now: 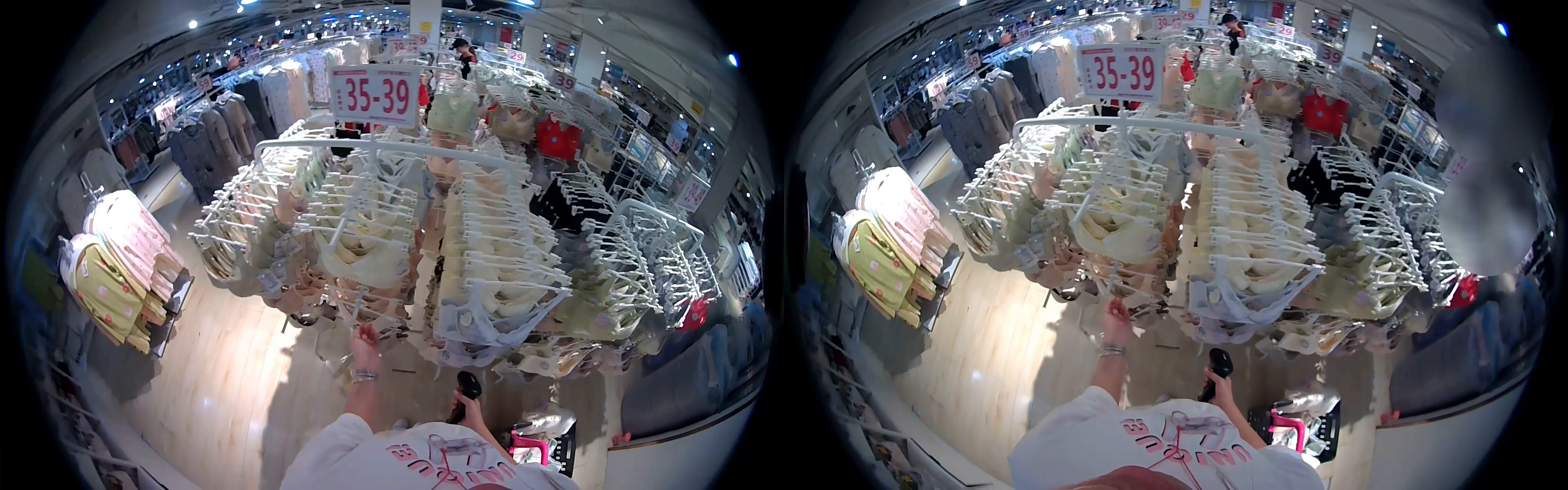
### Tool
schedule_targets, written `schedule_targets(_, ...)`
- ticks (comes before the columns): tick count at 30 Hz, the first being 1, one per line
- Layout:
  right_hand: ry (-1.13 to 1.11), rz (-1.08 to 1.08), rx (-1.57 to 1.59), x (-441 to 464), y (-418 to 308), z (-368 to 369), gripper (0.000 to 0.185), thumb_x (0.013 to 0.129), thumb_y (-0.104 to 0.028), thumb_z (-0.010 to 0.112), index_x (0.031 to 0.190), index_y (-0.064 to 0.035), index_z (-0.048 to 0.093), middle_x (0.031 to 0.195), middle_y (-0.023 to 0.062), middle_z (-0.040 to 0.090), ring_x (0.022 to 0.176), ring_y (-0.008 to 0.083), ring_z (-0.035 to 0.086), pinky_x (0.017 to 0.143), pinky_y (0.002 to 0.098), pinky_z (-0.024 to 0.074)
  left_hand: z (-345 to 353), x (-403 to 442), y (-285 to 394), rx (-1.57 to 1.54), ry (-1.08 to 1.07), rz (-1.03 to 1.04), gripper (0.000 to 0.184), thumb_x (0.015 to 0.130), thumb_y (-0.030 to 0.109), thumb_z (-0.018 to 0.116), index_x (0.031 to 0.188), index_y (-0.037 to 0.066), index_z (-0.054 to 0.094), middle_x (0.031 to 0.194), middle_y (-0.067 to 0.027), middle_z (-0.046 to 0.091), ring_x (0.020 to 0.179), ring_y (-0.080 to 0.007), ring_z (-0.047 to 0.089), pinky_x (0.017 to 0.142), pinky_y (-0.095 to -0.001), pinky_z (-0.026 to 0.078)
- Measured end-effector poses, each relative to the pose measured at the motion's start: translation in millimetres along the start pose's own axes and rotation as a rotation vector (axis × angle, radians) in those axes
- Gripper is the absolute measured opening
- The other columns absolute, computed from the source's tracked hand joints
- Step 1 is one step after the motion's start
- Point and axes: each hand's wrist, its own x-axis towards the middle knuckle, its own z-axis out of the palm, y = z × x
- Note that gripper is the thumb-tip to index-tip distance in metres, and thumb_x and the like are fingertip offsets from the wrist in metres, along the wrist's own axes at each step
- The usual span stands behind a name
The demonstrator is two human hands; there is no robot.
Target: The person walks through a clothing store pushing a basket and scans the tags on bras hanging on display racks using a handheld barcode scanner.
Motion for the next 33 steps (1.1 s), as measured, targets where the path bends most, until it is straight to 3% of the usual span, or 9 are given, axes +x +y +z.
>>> schedule_targets(6, -0.064, 0.069, -0.119, 8.6, 17.0, 23.7, 0.014, 0.079, -0.007, 0.067, 0.089, -0.0053, 0.058, 0.068, 0.0021, 0.051, 0.058, 0.0133, 0.051, 0.053, 0.0266, 0.0430, 53.0, -0.3, 70.3, 0.071, 0.054, 0.021, 0.020, 0.095, 0.025, 0.049, 0.107, 0.009, 0.055, 0.095, -0.0042, 0.059, 0.084, -0.0141, 0.056, 0.075, -0.0263, 0.050)
schedule_targets(7, -0.053, 0.081, -0.145, 2.9, 14.4, 36.4, 0.013, 0.079, -0.007, 0.066, 0.089, -0.0055, 0.058, 0.068, 0.0020, 0.051, 0.058, 0.0133, 0.051, 0.053, 0.0265, 0.0424, 53.4, 7.1, 75.0, 0.115, 0.019, 0.006, 0.029, 0.094, 0.031, 0.052, 0.115, 0.011, 0.052, 0.100, -0.0061, 0.056, 0.090, -0.0152, 0.054, 0.078, -0.0297, 0.047)
schedule_targets(11, -0.089, 0.057, -0.167, 6.7, 29.5, 58.3, 0.012, 0.080, -0.007, 0.065, 0.090, -0.0054, 0.058, 0.068, 0.0016, 0.051, 0.058, 0.0134, 0.051, 0.053, 0.0269, 0.0424, 48.5, 32.9, 77.9, 0.160, -0.050, -0.083, 0.040, 0.091, 0.042, 0.054, 0.119, 0.014, 0.050, 0.102, -0.0068, 0.057, 0.100, -0.0177, 0.053, 0.079, -0.0352, 0.043)
schedule_targets(17, -0.127, 0.063, -0.202, 1.6, 30.7, 78.0, 0.015, 0.080, -0.008, 0.066, 0.092, -0.0052, 0.057, 0.069, 0.0016, 0.051, 0.058, 0.0136, 0.050, 0.055, 0.0271, 0.0429, 69.4, 41.4, 79.6, 0.115, -0.319, -0.182, 0.037, 0.096, 0.039, 0.046, 0.122, 0.012, 0.047, 0.123, -0.0132, 0.056, 0.105, -0.0200, 0.057, 0.083, -0.0336, 0.045)
schedule_targets(22, -0.019, 0.097, -0.200, 2.5, 22.1, 89.1, 0.015, 0.079, -0.011, 0.066, 0.091, -0.0048, 0.058, 0.069, 0.0022, 0.052, 0.059, 0.0143, 0.052, 0.054, 0.0284, 0.0432, 89.7, 30.3, 81.1, 0.125, -0.399, -0.252, 0.040, 0.098, 0.040, 0.041, 0.123, 0.009, 0.046, 0.124, -0.0145, 0.057, 0.106, -0.0208, 0.057, 0.085, -0.0312, 0.047)
schedule_targets(26, -0.061, 0.100, -0.212, 13.6, 31.5, 88.7, 0.013, 0.080, -0.011, 0.066, 0.089, -0.0047, 0.060, 0.068, 0.0028, 0.053, 0.059, 0.0141, 0.053, 0.053, 0.0284, 0.0433, 82.6, 34.5, 76.8, 0.159, -0.376, -0.261, 0.041, 0.097, 0.040, 0.042, 0.123, 0.009, 0.046, 0.126, -0.0140, 0.056, 0.108, -0.0210, 0.057, 0.087, -0.0323, 0.047)
schedule_targets(29, -0.117, 0.071, -0.239, 30.6, 30.4, 93.9, 0.011, 0.080, -0.012, 0.066, 0.086, -0.0052, 0.061, 0.065, 0.0026, 0.055, 0.056, 0.0134, 0.053, 0.052, 0.0274, 0.0428, 82.9, 46.5, 76.5, 0.263, -0.278, -0.193, 0.040, 0.096, 0.040, 0.044, 0.122, 0.009, 0.046, 0.124, -0.0121, 0.056, 0.109, -0.0209, 0.057, 0.088, -0.0333, 0.047)
schedule_targets(32, -0.163, 0.053, -0.234, 45.5, 27.6, 92.6, 0.012, 0.079, -0.011, 0.065, 0.088, -0.0047, 0.061, 0.066, 0.0027, 0.054, 0.058, 0.0133, 0.053, 0.053, 0.0273, 0.0432, 69.3, 77.4, 74.1, 0.083, -0.307, -0.182, 0.041, 0.094, 0.043, 0.048, 0.119, 0.010, 0.048, 0.118, -0.0098, 0.057, 0.108, -0.0210, 0.057, 0.087, -0.0337, 0.047)
schedule_targets(33, -0.180, 0.056, -0.238, 49.4, 25.4, 93.8, 0.013, 0.079, -0.010, 0.064, 0.090, -0.0040, 0.061, 0.069, 0.0028, 0.054, 0.060, 0.0133, 0.054, 0.054, 0.0272, 0.0438, 72.0, 78.7, 74.5, 0.047, -0.303, -0.148, 0.042, 0.091, 0.045, 0.054, 0.113, 0.010, 0.049, 0.109, -0.0077, 0.059, 0.102, -0.0209, 0.057, 0.084, -0.0338, 0.047)
